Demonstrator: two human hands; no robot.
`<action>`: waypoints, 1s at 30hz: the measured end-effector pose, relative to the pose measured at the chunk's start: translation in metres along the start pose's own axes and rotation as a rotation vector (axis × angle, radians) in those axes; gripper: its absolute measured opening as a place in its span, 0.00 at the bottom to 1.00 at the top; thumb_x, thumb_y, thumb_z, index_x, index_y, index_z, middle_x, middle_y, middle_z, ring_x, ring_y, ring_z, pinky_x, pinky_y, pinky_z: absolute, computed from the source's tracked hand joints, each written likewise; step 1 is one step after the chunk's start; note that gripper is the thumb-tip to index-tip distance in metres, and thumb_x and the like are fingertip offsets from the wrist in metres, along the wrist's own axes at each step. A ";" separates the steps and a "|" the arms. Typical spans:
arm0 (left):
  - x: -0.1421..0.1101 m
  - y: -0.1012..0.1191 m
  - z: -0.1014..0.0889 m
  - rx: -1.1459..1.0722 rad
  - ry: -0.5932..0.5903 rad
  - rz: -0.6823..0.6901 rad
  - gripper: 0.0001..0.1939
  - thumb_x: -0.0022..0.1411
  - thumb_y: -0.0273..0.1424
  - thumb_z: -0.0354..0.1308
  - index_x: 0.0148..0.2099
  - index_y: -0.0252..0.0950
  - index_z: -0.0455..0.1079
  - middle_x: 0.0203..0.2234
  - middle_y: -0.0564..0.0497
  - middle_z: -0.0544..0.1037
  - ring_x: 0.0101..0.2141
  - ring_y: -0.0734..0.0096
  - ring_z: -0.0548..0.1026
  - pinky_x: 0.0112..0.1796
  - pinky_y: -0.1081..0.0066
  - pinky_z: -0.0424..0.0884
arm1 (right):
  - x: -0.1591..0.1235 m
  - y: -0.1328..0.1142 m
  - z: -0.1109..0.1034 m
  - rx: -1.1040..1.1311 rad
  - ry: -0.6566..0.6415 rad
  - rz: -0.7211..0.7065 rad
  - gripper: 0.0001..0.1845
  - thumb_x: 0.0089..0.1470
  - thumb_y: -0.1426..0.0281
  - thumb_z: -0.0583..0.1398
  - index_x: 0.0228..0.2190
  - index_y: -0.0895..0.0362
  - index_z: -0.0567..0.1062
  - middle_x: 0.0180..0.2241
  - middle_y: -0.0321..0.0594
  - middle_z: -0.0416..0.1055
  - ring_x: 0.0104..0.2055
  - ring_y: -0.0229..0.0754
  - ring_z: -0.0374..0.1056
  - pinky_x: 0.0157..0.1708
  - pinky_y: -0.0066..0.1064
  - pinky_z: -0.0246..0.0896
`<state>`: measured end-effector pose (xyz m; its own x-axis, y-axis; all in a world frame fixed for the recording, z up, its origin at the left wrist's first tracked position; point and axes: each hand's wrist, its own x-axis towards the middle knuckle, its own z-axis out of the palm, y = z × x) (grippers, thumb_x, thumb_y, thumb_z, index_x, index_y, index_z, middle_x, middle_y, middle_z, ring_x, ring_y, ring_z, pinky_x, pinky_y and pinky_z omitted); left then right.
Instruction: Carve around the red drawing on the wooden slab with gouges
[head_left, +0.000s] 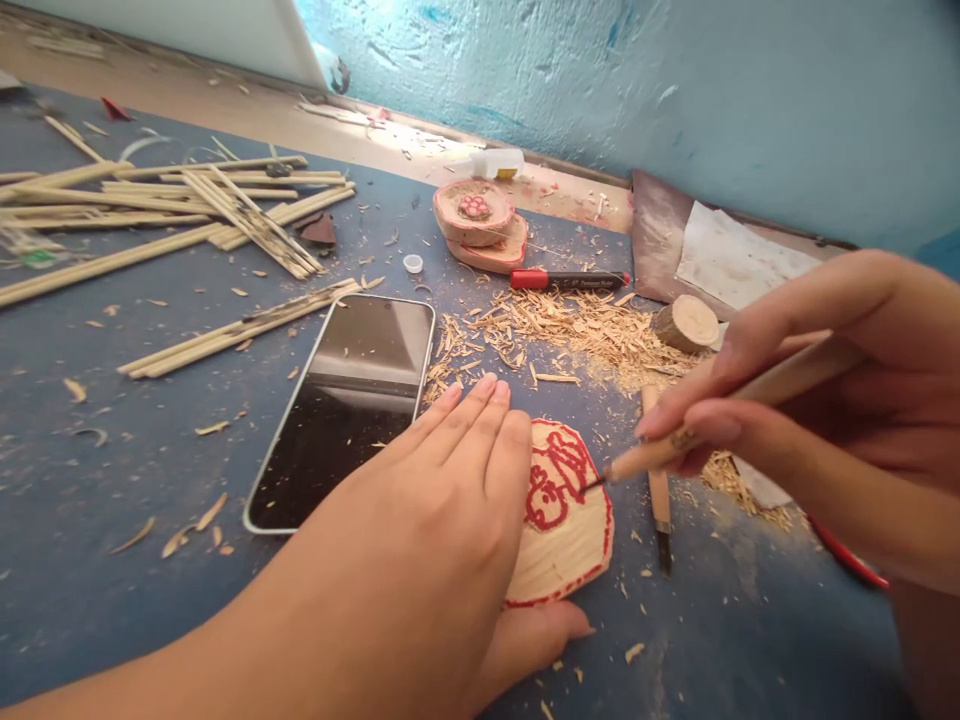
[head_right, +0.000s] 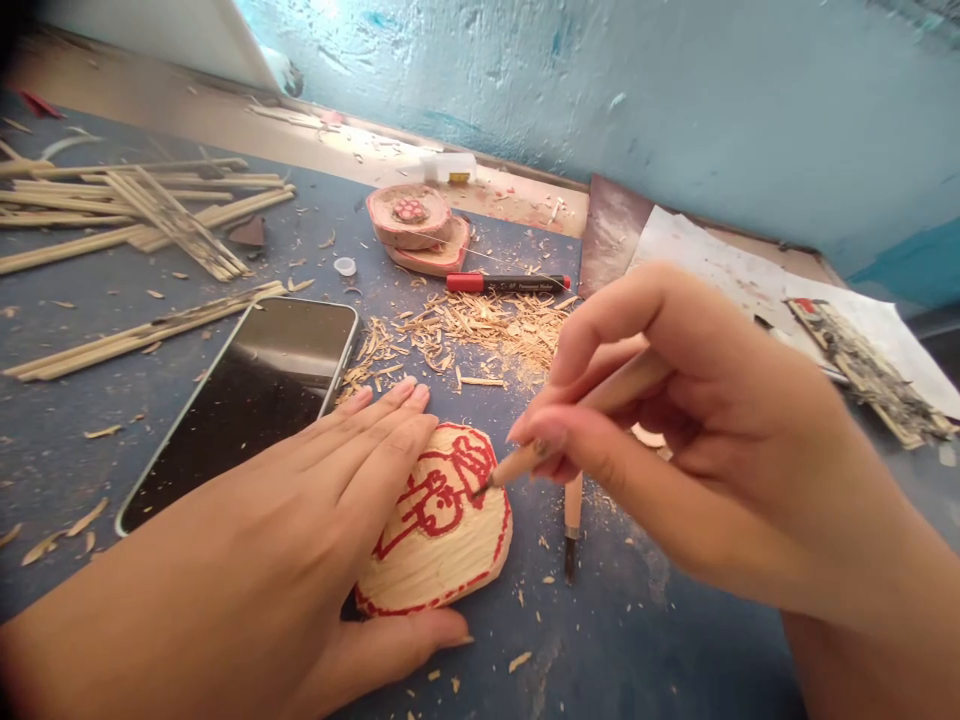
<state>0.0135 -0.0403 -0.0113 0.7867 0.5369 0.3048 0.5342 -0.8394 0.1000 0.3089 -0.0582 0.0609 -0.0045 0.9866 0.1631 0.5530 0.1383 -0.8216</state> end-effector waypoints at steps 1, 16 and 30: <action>0.001 0.000 0.000 -0.002 0.005 0.004 0.62 0.57 0.71 0.87 0.67 0.16 0.90 0.67 0.15 0.89 0.63 0.19 0.95 0.65 0.37 0.94 | -0.002 0.002 -0.004 0.026 -0.010 0.018 0.26 0.63 0.49 0.88 0.55 0.33 0.88 0.40 0.39 0.93 0.40 0.65 0.95 0.29 0.50 0.93; 0.014 0.003 0.003 -0.233 -0.058 -0.209 0.50 0.76 0.60 0.77 0.86 0.37 0.75 0.84 0.30 0.80 0.88 0.20 0.69 0.86 0.28 0.69 | 0.005 -0.004 0.005 -0.006 -0.118 -0.081 0.12 0.78 0.57 0.79 0.52 0.34 0.83 0.42 0.30 0.95 0.36 0.51 0.95 0.27 0.36 0.90; -0.006 -0.013 -0.012 -0.353 0.093 -0.100 0.33 0.81 0.27 0.62 0.83 0.42 0.64 0.76 0.41 0.85 0.73 0.48 0.87 0.80 0.49 0.81 | -0.001 -0.013 0.032 -0.058 0.326 -0.041 0.12 0.78 0.64 0.74 0.57 0.38 0.82 0.44 0.33 0.88 0.41 0.48 0.90 0.37 0.40 0.89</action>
<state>-0.0016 -0.0340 -0.0032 0.6962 0.6210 0.3603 0.4545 -0.7697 0.4484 0.2753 -0.0583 0.0537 0.2335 0.8996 0.3691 0.6047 0.1629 -0.7796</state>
